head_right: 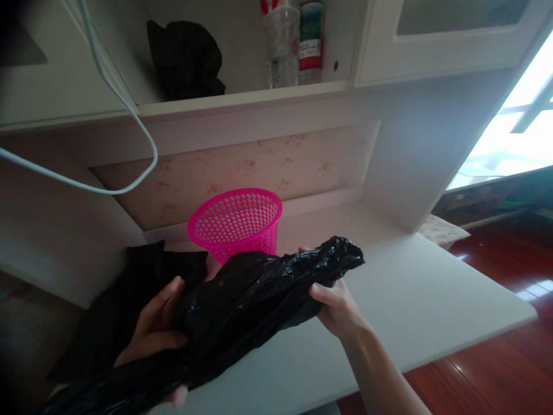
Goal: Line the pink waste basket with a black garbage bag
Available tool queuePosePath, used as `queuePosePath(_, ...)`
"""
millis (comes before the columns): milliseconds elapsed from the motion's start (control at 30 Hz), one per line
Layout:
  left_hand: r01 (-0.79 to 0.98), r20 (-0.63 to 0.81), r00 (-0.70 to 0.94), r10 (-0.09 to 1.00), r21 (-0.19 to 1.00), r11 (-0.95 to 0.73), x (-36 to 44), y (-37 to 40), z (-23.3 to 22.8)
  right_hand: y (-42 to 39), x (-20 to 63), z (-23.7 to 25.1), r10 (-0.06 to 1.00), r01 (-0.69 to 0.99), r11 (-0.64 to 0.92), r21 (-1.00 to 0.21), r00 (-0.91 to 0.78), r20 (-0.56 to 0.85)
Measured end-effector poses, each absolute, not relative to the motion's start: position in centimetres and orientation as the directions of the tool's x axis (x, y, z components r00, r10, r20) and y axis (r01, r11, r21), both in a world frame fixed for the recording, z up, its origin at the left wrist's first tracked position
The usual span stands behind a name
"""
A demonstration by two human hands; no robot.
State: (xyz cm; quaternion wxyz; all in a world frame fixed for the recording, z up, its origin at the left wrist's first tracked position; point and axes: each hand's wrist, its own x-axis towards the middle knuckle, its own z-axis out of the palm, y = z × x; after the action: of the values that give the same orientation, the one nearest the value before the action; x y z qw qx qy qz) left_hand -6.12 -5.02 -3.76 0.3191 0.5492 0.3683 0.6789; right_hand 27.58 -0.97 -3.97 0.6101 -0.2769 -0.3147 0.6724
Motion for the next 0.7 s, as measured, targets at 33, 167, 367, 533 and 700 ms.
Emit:
queuePosePath(33,0.038,0.586,-0.116,0.802,0.810,-0.586,-6.0,-5.3,-3.6,-1.0,27.6,-4.1,0.991,-0.639,-0.055,-0.767,-0.129,0.036)
queuePosePath(167,-0.101,0.557,-0.023,0.830,0.825,-0.556,-3.7,-6.5,-3.9,-1.1,27.5,-4.4,0.984,-0.651,-0.018,-0.759,-0.145,0.101)
queuePosePath(367,-0.474,0.233,-0.091,0.968,0.845,-0.248,0.9,-6.3,-3.1,-1.7,26.0,-4.0,0.962,-0.498,-0.141,-0.855,-0.273,0.000)
queuePosePath(533,-0.485,0.190,-0.168,0.967,0.838,-0.249,1.9,-5.8,-1.8,-1.5,24.6,-3.8,0.947,-0.199,-0.244,-0.949,-0.258,-0.189)
queuePosePath(700,-0.562,0.208,0.310,0.928,0.827,0.002,1.5,-5.5,-3.6,-1.5,24.5,-4.1,0.913,-0.249,-0.357,-0.900,-0.298,-0.280)
